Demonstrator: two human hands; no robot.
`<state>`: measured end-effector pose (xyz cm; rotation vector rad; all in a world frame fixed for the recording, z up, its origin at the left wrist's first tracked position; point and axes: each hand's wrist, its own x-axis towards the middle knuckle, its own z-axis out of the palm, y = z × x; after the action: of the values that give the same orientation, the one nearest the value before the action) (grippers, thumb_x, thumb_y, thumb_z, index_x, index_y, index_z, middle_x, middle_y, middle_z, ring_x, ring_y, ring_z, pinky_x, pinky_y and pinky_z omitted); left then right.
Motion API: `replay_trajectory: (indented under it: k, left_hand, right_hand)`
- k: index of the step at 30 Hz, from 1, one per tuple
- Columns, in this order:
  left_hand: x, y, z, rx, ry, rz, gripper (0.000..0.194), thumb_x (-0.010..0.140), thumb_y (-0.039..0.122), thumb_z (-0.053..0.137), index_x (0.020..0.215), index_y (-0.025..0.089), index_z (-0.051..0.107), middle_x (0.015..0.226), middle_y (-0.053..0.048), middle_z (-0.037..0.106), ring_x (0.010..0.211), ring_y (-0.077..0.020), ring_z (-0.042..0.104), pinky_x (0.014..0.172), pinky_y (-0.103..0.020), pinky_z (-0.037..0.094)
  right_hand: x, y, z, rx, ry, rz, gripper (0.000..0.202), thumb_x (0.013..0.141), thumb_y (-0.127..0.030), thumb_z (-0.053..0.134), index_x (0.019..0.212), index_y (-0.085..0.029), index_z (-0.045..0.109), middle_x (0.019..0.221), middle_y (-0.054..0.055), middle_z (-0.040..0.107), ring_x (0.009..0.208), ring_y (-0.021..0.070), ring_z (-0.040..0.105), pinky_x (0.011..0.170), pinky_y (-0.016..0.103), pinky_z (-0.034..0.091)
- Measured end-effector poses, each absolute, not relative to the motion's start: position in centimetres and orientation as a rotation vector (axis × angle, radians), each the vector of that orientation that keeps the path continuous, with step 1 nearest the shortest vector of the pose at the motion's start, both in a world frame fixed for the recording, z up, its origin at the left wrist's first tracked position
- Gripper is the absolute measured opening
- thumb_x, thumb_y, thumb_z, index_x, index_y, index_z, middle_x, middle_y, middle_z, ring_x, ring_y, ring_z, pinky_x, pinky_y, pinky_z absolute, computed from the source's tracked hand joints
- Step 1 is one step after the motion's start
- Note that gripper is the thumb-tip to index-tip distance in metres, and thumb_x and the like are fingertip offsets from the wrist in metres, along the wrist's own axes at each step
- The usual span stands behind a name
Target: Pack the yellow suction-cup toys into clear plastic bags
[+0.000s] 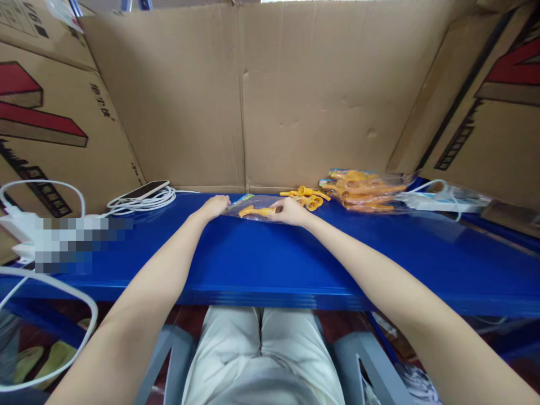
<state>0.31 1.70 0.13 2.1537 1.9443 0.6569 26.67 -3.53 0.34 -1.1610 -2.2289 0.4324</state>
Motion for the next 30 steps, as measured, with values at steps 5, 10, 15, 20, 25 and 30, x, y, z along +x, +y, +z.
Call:
replay_trajectory:
  k: [5,10,15,20,25,30]
  left_hand:
    - [2.4,1.3,-0.2,1.809,1.66,0.807,0.033,0.081,0.029,0.041,0.09,0.013,0.069,0.097,-0.011,0.074,0.09,-0.0196,0.069,0.075,-0.026,0.051]
    - [3.0,1.2,-0.4,1.681,1.632,0.862,0.031,0.081,0.03,0.043,0.09,0.013,0.068,0.094,-0.012,0.074,0.084,-0.02,0.069,0.072,-0.028,0.052]
    - [2.9,0.3,0.1,1.942,1.724,0.855,0.042,0.085,0.036,0.035,0.089,0.014,0.071,0.101,-0.011,0.074,0.096,-0.0219,0.068,0.083,-0.03,0.051]
    - [3.5,-1.3,0.6,2.238,1.566,0.699,0.048,0.085,0.042,0.036,0.1,0.018,0.075,0.114,-0.003,0.072,0.111,-0.0225,0.062,0.098,-0.03,0.045]
    - [3.9,-1.7,0.5,2.295,1.482,0.641,0.05,0.086,0.047,0.039,0.113,0.022,0.072,0.131,0.0,0.063,0.124,-0.0208,0.056,0.106,-0.027,0.038]
    - [3.7,-1.4,0.6,2.323,1.476,0.558,0.053,0.089,0.048,0.034,0.118,0.023,0.07,0.131,-0.001,0.063,0.123,-0.0213,0.056,0.105,-0.028,0.038]
  right_hand:
    - [26.7,-2.5,-0.7,-1.143,-2.159,0.384,0.025,0.073,-0.036,0.066,0.069,-0.012,0.071,0.065,0.004,0.067,0.062,0.0163,0.059,0.054,0.024,0.04]
    - [26.7,-2.4,-1.0,-1.084,-2.125,0.646,0.027,0.071,-0.028,0.071,0.091,-0.011,0.073,0.089,0.009,0.073,0.082,0.0211,0.065,0.071,0.028,0.05]
    - [26.8,-2.8,-0.8,-1.043,-2.116,0.869,0.033,0.07,-0.024,0.072,0.1,-0.011,0.071,0.097,0.01,0.072,0.091,0.0215,0.066,0.084,0.035,0.052]
    - [27.1,-2.9,-0.6,-1.065,-2.085,0.968,0.033,0.07,-0.023,0.073,0.102,-0.016,0.071,0.099,0.006,0.072,0.095,0.0209,0.065,0.089,0.036,0.052]
    - [27.3,-2.7,-0.4,-1.046,-2.131,1.029,0.035,0.071,-0.023,0.074,0.105,-0.015,0.071,0.102,0.006,0.072,0.097,0.0201,0.065,0.094,0.036,0.049]
    - [27.4,-2.5,-0.6,-1.005,-2.119,1.088,0.034,0.071,-0.025,0.075,0.104,-0.016,0.072,0.102,0.007,0.072,0.097,0.0207,0.065,0.095,0.037,0.049]
